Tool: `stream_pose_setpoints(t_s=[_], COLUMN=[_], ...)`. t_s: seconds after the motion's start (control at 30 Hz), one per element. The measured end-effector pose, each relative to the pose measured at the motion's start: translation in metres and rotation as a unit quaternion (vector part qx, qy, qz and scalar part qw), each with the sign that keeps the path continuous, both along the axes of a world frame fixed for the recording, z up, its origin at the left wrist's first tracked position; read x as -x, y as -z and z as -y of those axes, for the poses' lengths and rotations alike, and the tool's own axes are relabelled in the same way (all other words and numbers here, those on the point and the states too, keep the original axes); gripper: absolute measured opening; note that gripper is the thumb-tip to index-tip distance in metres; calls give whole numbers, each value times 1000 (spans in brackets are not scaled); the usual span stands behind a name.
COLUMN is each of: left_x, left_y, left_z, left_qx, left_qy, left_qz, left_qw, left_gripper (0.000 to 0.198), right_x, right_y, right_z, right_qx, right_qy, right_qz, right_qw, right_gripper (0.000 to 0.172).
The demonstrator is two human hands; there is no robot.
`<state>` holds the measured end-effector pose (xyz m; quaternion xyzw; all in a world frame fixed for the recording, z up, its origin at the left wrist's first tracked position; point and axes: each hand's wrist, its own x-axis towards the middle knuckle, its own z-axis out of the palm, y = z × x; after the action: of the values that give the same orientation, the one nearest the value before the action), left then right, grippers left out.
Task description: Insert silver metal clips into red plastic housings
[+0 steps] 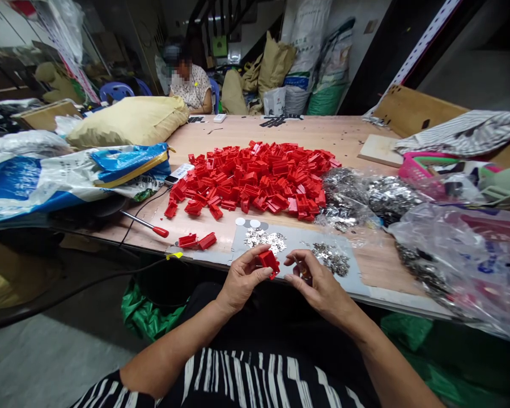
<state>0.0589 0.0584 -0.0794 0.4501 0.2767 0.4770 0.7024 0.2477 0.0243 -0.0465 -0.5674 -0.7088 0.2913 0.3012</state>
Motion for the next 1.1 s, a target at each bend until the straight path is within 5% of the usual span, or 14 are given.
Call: stream_pose_setpoints(t_s=[0.17, 0.43, 0.67, 1.1], left_x=[7, 16, 17, 17], left_y=[11, 12, 17, 21], left_z=[-11, -32, -40, -42], left_qx=[-97, -267, -307, -317], left_qy=[-29, -16, 3, 0], left_qz=[-120, -316, -356, -359], left_qw=[988, 910, 883, 878], left_gripper=[48, 31, 40, 38], right_x=[-3, 8, 10, 8], right_y=[9, 31, 32, 31], right_z=[-1, -11, -17, -18], right_qx=[-26, -10, -4, -3], right_qy=[-19, 0, -24, -33], right_qz=[62, 119, 133, 130], right_qw=[998, 993, 991, 991], right_gripper=[32, 27, 25, 22])
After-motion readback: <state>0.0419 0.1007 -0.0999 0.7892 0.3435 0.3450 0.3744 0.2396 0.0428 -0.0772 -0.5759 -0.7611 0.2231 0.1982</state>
